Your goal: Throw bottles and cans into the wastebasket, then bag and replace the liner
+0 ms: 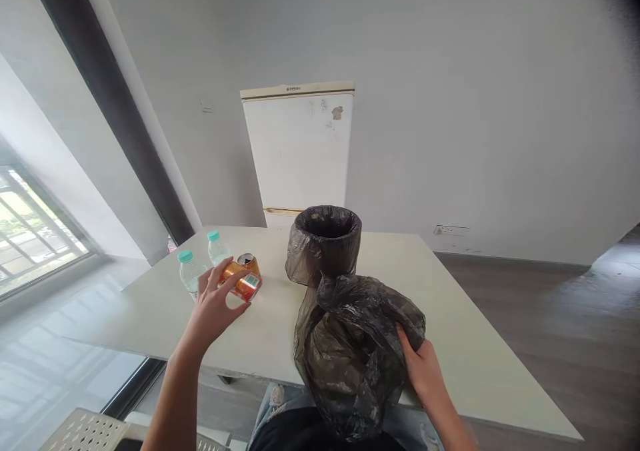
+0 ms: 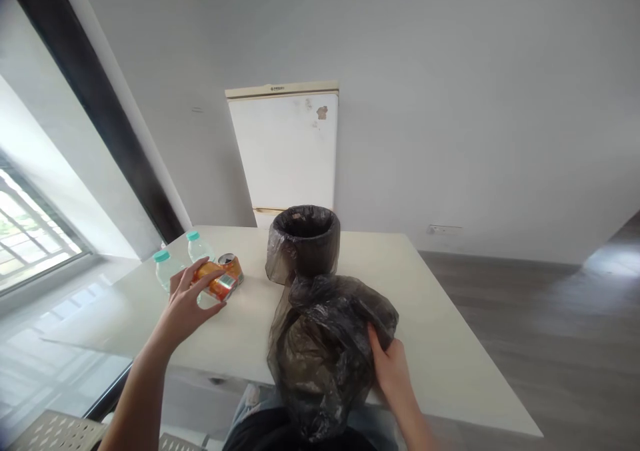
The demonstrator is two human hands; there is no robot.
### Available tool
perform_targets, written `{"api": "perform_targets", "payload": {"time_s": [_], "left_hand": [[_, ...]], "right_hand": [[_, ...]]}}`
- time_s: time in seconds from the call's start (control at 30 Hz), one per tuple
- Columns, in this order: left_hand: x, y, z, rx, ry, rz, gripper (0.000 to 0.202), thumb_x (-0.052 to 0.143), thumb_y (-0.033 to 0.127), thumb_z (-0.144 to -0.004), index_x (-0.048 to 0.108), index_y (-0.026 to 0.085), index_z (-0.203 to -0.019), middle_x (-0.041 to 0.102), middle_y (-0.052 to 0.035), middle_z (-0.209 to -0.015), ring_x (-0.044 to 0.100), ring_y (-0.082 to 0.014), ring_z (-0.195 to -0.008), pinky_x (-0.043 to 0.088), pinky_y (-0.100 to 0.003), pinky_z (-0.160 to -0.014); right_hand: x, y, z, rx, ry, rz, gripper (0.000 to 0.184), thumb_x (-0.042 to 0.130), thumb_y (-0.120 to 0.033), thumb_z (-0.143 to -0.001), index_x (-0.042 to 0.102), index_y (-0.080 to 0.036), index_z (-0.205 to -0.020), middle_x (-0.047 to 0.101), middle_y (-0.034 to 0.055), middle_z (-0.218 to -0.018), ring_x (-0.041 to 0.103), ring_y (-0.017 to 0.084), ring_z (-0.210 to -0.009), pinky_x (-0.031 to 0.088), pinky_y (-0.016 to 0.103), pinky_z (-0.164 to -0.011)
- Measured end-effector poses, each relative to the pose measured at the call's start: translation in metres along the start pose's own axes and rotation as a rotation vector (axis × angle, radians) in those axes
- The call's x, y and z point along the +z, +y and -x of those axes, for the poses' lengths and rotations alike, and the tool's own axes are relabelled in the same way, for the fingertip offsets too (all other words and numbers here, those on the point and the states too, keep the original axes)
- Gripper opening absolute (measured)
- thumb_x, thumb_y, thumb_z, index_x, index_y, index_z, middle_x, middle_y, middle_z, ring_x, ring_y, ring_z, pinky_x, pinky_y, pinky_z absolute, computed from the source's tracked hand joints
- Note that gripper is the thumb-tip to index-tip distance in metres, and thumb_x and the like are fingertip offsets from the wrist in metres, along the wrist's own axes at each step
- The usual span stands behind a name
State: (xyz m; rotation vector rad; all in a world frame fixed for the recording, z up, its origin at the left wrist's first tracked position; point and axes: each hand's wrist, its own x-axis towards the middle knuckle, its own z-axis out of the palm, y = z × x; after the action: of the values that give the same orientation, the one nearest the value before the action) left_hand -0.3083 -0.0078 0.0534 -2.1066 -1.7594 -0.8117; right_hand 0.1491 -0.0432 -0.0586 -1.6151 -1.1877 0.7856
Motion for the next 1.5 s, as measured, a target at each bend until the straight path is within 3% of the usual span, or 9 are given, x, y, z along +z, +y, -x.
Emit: {"api": "perform_targets", "payload": {"time_s": [0.13, 0.3, 0.47, 0.67, 0.97, 1.27, 1.4, 1.5], "left_hand": [[0.02, -0.033, 0.014, 0.046, -0.068, -0.162, 0.053, 0.074, 0.017, -0.082, 0.07, 0.033, -0.132, 0.038, -0.0069, -0.166, 0.041, -0.0419, -0.14, 0.046, -0.06, -0.11], [0.038, -0.045, 0.022, 0.094, -0.16, -0.202, 0.063, 0.074, 0.006, -0.075, 0.07, 0.034, -0.132, 0.039, -0.0067, -0.167, 0.043, -0.0419, -0.141, 0.046, -0.059, -0.109], [0.041, -0.044, 0.021, 0.102, -0.182, -0.193, 0.067, 0.074, 0.006, -0.074, 0.069, 0.036, -0.134, 0.038, -0.0052, -0.168, 0.039, -0.0411, -0.147, 0.042, -0.06, -0.114], [0.049, -0.045, 0.021, 0.104, -0.162, -0.156, 0.037, 0.064, 0.016, -0.089, 0.078, 0.033, -0.118, 0.048, -0.005, -0.163, 0.043, -0.0398, -0.144, 0.039, -0.06, -0.116], [0.049, -0.047, 0.027, 0.07, -0.146, -0.183, 0.042, 0.056, 0.012, -0.09, 0.079, 0.035, -0.117, 0.052, -0.0024, -0.159, 0.041, -0.0373, -0.141, 0.037, -0.057, -0.115], [0.052, -0.047, 0.027, 0.049, -0.133, -0.174, 0.039, 0.059, 0.013, -0.09, 0.08, 0.034, -0.116, 0.052, -0.0041, -0.158, 0.043, -0.0384, -0.14, 0.039, -0.059, -0.113], [0.046, -0.036, 0.025, 0.067, -0.084, -0.166, 0.031, 0.066, 0.019, -0.091, 0.079, 0.034, -0.114, 0.051, -0.0059, -0.159, 0.041, -0.039, -0.143, 0.037, -0.06, -0.115], [0.04, -0.013, 0.021, 0.037, 0.024, -0.073, 0.024, 0.066, 0.029, -0.095, 0.078, 0.032, -0.116, 0.055, -0.0093, -0.154, 0.045, -0.0384, -0.142, 0.036, -0.059, -0.116]], "right_hand": [[0.001, 0.0, 0.0, 0.029, -0.036, 0.002, 0.064, 0.055, -0.076, -0.084, 0.076, -0.016, -0.079, 0.075, 0.0141, -0.074, 0.074, 0.038, -0.087, 0.059, 0.036, -0.065], [0.001, 0.002, -0.001, 0.028, -0.058, 0.016, 0.063, 0.055, -0.078, -0.083, 0.069, -0.019, -0.066, 0.076, 0.0141, -0.075, 0.074, 0.038, -0.085, 0.058, 0.036, -0.064], [0.0, 0.005, -0.003, 0.0, -0.06, 0.021, 0.064, 0.053, -0.079, -0.082, 0.067, -0.02, -0.063, 0.076, 0.0138, -0.073, 0.074, 0.039, -0.084, 0.057, 0.035, -0.062], [0.0, 0.008, -0.005, -0.038, -0.024, 0.07, 0.069, 0.051, -0.083, -0.081, 0.067, -0.019, -0.063, 0.077, 0.0144, -0.076, 0.073, 0.04, -0.086, 0.058, 0.037, -0.068], [-0.002, -0.002, -0.001, -0.022, -0.041, 0.038, 0.07, 0.053, -0.086, -0.077, 0.068, -0.018, -0.066, 0.078, 0.0155, -0.078, 0.074, 0.04, -0.083, 0.057, 0.037, -0.065], [0.0, 0.008, -0.005, -0.038, -0.036, 0.074, 0.065, 0.051, -0.079, -0.081, 0.065, -0.018, -0.065, 0.077, 0.013, -0.076, 0.072, 0.037, -0.081, 0.054, 0.035, -0.066], [0.002, 0.012, -0.006, -0.055, -0.036, 0.073, 0.064, 0.051, -0.077, -0.083, 0.065, -0.017, -0.067, 0.076, 0.0122, -0.076, 0.071, 0.035, -0.079, 0.054, 0.034, -0.066], [0.003, 0.013, -0.005, -0.076, -0.028, 0.079, 0.063, 0.052, -0.076, -0.084, 0.064, -0.017, -0.065, 0.075, 0.0111, -0.073, 0.069, 0.033, -0.076, 0.053, 0.033, -0.065]]}}
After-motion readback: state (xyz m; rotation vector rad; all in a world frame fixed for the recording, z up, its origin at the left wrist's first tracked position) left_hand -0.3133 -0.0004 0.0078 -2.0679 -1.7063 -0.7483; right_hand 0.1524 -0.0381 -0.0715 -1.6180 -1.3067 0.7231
